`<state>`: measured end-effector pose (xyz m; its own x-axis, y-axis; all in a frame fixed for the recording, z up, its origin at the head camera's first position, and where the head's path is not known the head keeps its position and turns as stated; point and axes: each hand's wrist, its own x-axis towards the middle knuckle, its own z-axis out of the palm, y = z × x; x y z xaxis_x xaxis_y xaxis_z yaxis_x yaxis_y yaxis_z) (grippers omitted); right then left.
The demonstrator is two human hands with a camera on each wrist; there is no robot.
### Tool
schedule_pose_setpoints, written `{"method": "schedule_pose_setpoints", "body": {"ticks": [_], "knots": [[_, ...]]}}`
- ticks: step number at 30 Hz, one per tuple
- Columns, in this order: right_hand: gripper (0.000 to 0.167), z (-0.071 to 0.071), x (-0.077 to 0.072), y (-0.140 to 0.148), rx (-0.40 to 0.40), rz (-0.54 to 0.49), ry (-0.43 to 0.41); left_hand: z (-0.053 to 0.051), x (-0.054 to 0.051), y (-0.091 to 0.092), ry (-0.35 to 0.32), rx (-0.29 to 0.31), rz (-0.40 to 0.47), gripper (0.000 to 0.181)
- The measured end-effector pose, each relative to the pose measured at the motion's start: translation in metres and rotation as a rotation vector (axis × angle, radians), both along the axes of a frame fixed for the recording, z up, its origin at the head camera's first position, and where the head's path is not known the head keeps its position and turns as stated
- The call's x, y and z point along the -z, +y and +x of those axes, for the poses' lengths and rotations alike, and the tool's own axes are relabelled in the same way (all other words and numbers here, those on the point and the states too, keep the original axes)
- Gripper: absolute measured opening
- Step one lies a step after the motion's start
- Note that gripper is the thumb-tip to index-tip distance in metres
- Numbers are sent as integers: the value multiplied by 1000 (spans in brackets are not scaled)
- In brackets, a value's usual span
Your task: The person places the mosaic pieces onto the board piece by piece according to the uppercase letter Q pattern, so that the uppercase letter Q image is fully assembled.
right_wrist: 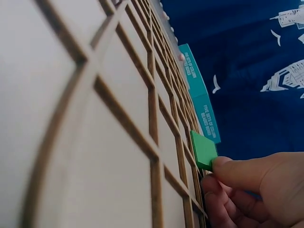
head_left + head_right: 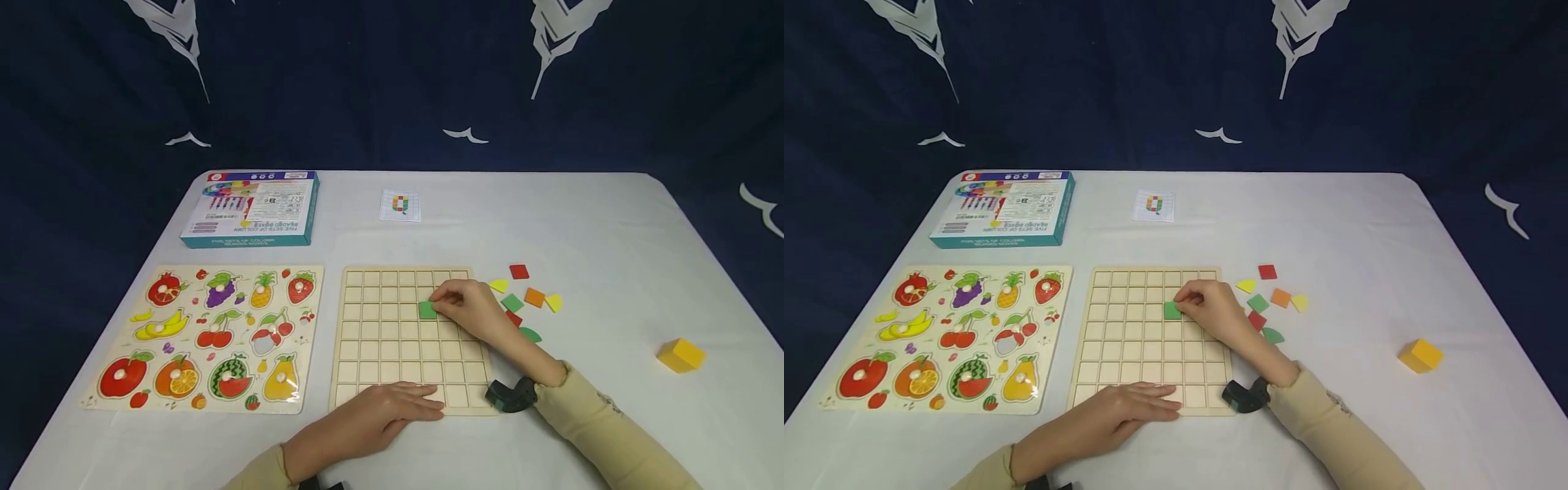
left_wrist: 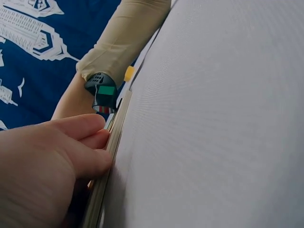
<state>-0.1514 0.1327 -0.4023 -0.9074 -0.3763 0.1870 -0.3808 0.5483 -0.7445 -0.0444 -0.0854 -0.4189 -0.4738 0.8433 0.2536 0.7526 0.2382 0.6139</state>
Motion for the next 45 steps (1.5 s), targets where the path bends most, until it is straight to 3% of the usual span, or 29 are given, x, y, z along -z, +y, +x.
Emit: {"method": "schedule_pose_setpoints", "body": {"ticks": [6, 13, 19, 23, 26, 31, 37, 45], "knots": [[9, 1, 0, -1, -12, 53, 44, 2, 1, -3, -9, 25, -26, 32], [17, 6, -16, 18, -4, 34, -11, 3, 1, -5, -32, 31, -36, 34], [19, 16, -22, 67, 123, 65, -33, 5, 3, -7, 0, 18, -57, 36], [21, 23, -18, 94, 241, 108, -42, 6, 2, -9, -21, 17, -70, 37], [22, 24, -12, 105, 270, 126, -31, 7, 1, -9, -34, 19, -76, 37], [21, 23, -1, 108, 278, 151, 27, 9, 0, -9, -60, 19, -80, 36], [26, 25, 1, 100, 263, 218, 117, 11, -1, -7, -83, 24, -72, 37], [28, 25, 0, 95, 245, 240, 134, 9, -3, -9, -81, 20, -69, 36]]}}
